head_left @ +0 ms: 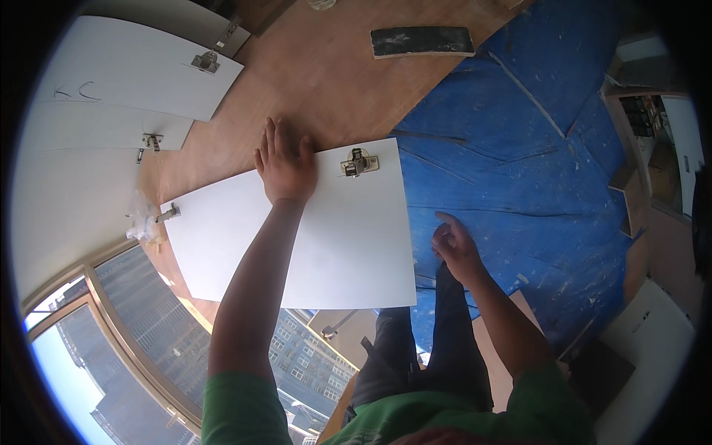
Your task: The person applies glue to the edge of a white cabinet door, then uses a small wooden block to press the edge. The person repeats the gluing and pressing process on the same door.
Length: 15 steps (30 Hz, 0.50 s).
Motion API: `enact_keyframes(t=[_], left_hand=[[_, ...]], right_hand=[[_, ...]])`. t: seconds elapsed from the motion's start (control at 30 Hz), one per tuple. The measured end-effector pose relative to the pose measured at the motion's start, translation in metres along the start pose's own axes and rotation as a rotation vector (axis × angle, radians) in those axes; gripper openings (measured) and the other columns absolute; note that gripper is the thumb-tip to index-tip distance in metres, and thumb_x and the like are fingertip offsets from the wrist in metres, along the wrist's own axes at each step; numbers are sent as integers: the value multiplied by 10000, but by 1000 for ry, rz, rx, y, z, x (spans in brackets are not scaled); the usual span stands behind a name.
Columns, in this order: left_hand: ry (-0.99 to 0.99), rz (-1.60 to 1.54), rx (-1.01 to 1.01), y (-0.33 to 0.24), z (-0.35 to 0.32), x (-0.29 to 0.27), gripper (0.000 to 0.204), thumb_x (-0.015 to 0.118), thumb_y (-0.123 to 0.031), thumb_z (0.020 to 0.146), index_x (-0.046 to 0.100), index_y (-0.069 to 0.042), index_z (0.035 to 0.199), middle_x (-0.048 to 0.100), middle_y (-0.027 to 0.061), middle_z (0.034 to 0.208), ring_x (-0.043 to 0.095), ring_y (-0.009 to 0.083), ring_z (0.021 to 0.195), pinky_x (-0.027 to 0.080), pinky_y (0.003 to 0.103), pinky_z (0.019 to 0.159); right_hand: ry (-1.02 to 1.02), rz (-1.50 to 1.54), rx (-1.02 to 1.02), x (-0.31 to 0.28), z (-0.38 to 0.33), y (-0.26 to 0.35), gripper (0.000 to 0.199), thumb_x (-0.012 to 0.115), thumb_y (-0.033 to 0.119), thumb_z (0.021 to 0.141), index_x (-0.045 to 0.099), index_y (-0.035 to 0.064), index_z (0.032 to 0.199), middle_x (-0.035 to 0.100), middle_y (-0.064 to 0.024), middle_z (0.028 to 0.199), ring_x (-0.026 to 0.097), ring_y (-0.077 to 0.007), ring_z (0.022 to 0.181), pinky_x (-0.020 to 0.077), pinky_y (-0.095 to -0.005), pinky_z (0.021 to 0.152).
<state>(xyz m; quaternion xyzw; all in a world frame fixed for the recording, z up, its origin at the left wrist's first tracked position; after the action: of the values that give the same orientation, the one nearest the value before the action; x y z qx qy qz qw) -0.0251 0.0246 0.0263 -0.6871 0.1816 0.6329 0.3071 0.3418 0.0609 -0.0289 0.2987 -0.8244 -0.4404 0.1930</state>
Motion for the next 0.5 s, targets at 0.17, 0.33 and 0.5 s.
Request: enact_keyframes(t=[0.17, 0.33, 0.5], left_hand=[[31, -17, -17, -5, 0, -4, 619, 470, -423, 1017, 375, -108, 1541, 270, 96, 1666, 232, 247, 1541, 126, 468, 1269], [78, -48, -39, -6, -3, -11, 617, 447, -421, 1024, 358, -110, 1549, 246, 90, 1675, 209, 241, 1549, 112, 469, 1271], [124, -65, -48, -2, -3, -15, 617, 433, -405, 1026, 338, -104, 1556, 225, 78, 1683, 185, 233, 1556, 98, 472, 1273]], right_hand=[[180, -491, -74, 0, -16, -41, 500, 364, 408, 1102, 564, 49, 1387, 504, -211, 1468, 519, -370, 1290, 403, -429, 1092], [430, -683, 810, -81, -284, -214, 880, 436, 651, 1006, 212, 51, 1609, 286, -245, 1630, 271, -376, 1518, 241, -455, 1234], [288, -95, 1185, -56, -266, -54, 1043, 600, 699, 903, 216, 26, 1601, 337, -200, 1613, 316, -323, 1500, 289, -435, 1214]])
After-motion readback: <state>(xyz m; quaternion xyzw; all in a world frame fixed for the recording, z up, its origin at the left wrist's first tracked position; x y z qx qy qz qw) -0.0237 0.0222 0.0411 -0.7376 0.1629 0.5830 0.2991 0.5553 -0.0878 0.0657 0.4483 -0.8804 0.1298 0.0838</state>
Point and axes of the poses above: each hand's wrist, its own z-axis towards the middle knuckle, its own x-axis out of the palm, y = z × x, the point moved 5 cm from there along z, towards the middle knuckle
